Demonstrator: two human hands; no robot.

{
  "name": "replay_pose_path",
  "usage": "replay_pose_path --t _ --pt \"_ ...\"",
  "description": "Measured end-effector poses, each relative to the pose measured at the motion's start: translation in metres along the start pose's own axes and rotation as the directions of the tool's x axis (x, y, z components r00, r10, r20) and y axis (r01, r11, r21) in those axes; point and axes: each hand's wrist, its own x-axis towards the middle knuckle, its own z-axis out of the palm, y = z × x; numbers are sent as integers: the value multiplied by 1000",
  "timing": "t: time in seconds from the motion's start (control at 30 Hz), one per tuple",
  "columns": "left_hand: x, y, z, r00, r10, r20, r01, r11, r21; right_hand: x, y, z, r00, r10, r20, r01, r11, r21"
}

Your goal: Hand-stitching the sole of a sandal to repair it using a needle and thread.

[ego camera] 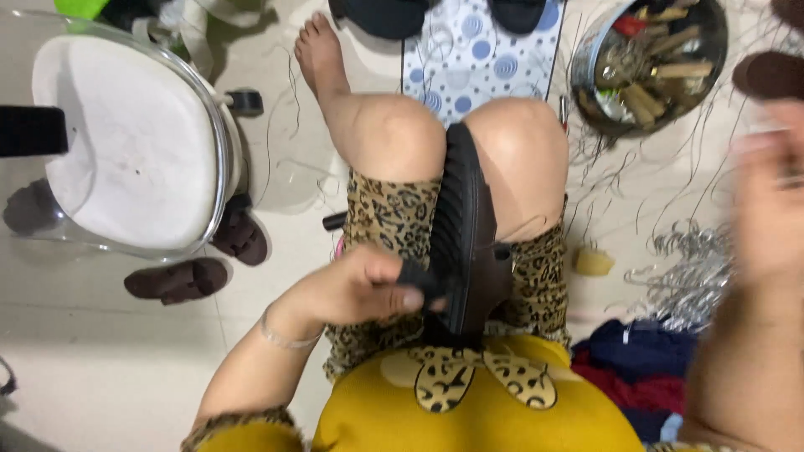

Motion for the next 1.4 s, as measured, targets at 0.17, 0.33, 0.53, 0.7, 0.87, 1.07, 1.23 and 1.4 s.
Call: replay_pose_path --t 0.17,0.33,0.53,0.7,0.87,1.07,1.23,1.4 --pt "50 44 -1 855 299 -423 -268 954 133 -26 -98 53 823 -310 476 51 875 481" --pt "91 61 -33 436 891 -128 -29 156 987 -26 -123 39 764 -377 523 43 839 542" --pt "104 40 -81 542 186 -819 -572 796 -197 -17 -158 72 834 -388 393 -361 155 919" --pt "53 -8 -148 760 -55 -648 -386 763 -518 -4 -112 52 724 -78 685 -548 537 641" --pt "-15 -9 -162 467 417 -780 642 447 623 7 -106 14 950 36 311 -102 974 201" --pt "36 45 -28 855 249 -455 135 740 659 -19 -119 28 741 -403 537 250 908 336" --pt "52 36 -8 972 -121 -201 233 609 759 -7 -139 31 664 -502 554 369 865 341" --pt "51 28 -7 982 -71 -172 185 496 848 -4 -148 27 631 -505 589 521 838 161"
